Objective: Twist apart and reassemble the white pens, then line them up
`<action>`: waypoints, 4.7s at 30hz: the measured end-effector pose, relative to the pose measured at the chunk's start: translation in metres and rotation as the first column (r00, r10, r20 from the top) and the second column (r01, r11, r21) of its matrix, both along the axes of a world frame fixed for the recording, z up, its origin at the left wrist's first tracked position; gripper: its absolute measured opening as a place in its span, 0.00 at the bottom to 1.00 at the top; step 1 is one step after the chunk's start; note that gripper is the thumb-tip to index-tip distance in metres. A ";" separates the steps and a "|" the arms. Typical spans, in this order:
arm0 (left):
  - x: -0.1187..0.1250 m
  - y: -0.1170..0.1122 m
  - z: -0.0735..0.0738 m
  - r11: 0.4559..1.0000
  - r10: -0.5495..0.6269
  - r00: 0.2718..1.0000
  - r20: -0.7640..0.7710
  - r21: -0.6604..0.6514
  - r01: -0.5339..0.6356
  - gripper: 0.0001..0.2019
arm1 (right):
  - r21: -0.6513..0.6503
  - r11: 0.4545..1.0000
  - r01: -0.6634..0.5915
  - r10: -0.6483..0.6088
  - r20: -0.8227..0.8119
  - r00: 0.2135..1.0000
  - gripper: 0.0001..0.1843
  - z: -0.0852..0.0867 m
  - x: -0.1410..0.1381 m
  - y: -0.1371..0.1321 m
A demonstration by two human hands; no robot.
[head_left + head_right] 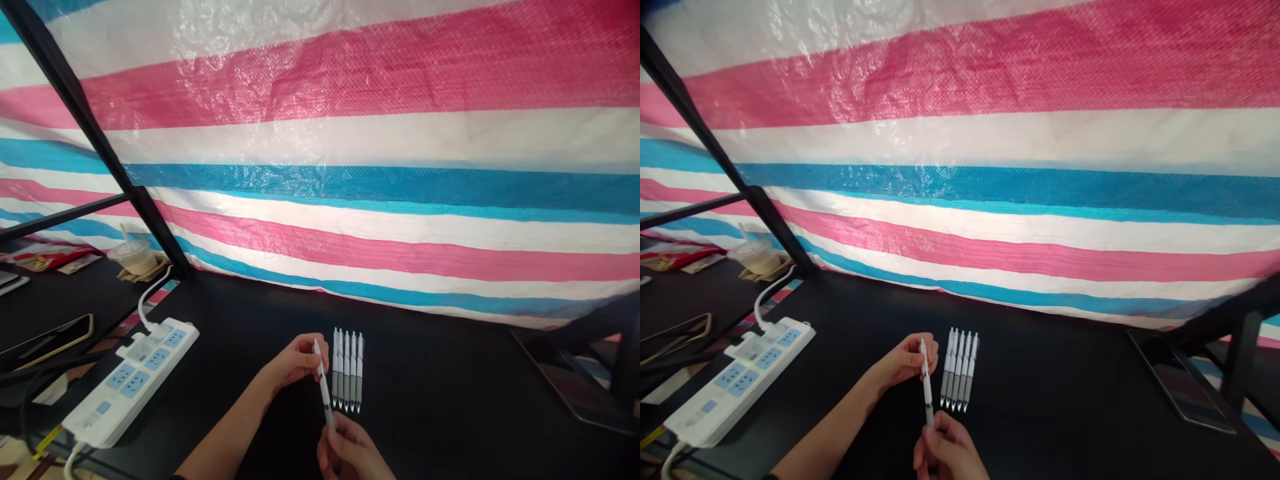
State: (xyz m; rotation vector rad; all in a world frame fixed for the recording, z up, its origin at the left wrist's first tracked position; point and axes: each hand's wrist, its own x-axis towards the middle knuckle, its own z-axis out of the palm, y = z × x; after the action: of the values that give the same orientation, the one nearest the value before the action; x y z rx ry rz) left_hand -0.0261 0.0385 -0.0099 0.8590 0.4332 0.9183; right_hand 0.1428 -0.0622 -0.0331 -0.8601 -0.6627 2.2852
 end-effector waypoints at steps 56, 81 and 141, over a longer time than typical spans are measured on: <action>0.021 -0.004 0.004 0.890 0.453 0.866 -0.210 0.051 -0.453 0.17 | -0.071 0.995 -0.074 0.054 -0.250 0.967 0.29 0.011 0.013 0.004; 0.019 -0.004 0.006 0.875 0.477 0.863 -0.165 -0.006 -0.484 0.14 | -0.040 0.997 -0.069 0.055 -0.280 0.959 0.26 0.011 0.014 0.002; 0.034 -0.014 -0.004 0.948 0.316 0.669 -0.673 0.195 -0.251 0.05 | 0.807 0.586 0.076 -0.755 0.509 0.414 0.19 0.014 0.041 0.012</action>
State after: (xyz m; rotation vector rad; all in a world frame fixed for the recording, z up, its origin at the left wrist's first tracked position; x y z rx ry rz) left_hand 0.0081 0.0244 -0.0138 1.2412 1.2327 0.8722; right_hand 0.1838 -0.0499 -0.0195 -1.4902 -1.3608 0.8066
